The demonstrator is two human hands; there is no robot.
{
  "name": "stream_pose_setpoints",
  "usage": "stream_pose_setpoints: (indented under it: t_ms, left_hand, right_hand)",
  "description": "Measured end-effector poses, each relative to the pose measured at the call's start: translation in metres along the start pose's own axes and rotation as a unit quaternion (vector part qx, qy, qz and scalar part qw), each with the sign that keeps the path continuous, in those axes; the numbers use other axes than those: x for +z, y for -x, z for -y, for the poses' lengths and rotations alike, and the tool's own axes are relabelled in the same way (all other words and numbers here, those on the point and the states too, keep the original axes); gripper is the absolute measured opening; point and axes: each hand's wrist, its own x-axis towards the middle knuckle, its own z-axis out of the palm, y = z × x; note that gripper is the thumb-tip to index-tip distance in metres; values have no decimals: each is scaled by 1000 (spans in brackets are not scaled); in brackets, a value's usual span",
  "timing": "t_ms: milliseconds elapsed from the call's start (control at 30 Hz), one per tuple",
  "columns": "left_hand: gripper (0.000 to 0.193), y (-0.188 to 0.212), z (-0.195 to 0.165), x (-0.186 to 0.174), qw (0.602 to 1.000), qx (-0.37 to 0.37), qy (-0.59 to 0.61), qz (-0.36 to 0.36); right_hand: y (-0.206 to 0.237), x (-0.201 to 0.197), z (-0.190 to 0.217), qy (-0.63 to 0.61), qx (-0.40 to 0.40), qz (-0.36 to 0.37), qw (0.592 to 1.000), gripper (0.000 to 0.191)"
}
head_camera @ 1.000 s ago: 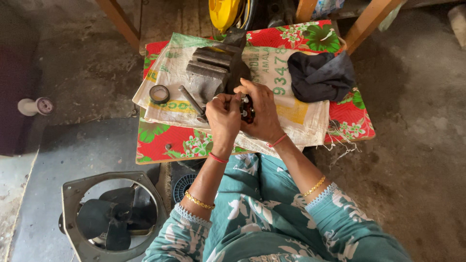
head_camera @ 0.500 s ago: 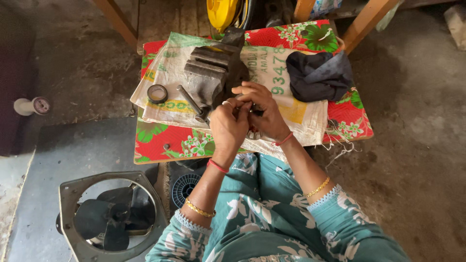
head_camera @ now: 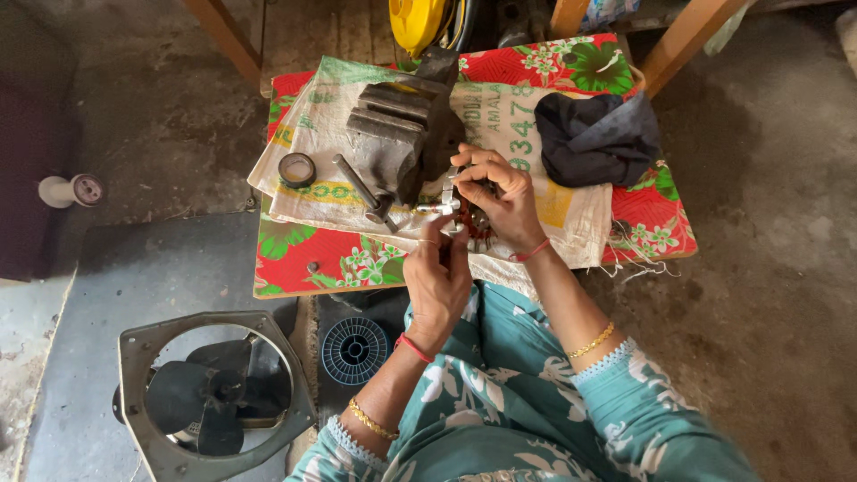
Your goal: The person uses a wrench to loosen a metal component clamped in a bench vise, then removes it. They handle the component, which appears to be a stator, and use a small tool to adjust or clean parts of it. The person then places the component back into the vise and tightens it.
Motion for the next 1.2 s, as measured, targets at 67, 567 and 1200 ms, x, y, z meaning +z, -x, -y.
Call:
stream_pose_setpoints:
  t_ms: [67, 567, 1200]
  left_hand:
    - [36, -3, 6, 1, 1000, -13, 2, -23]
    - [30, -7, 31, 12, 998, 4, -61, -31]
    - [24, -30, 23, 8, 996, -43, -67, 25]
  right_hand:
    - [-3, -3, 8, 51, -16, 18, 998, 8]
    - [-16, 6, 58, 267, -153, 51, 950, 10]
    - [-15, -6, 40, 222, -86, 8, 971, 10]
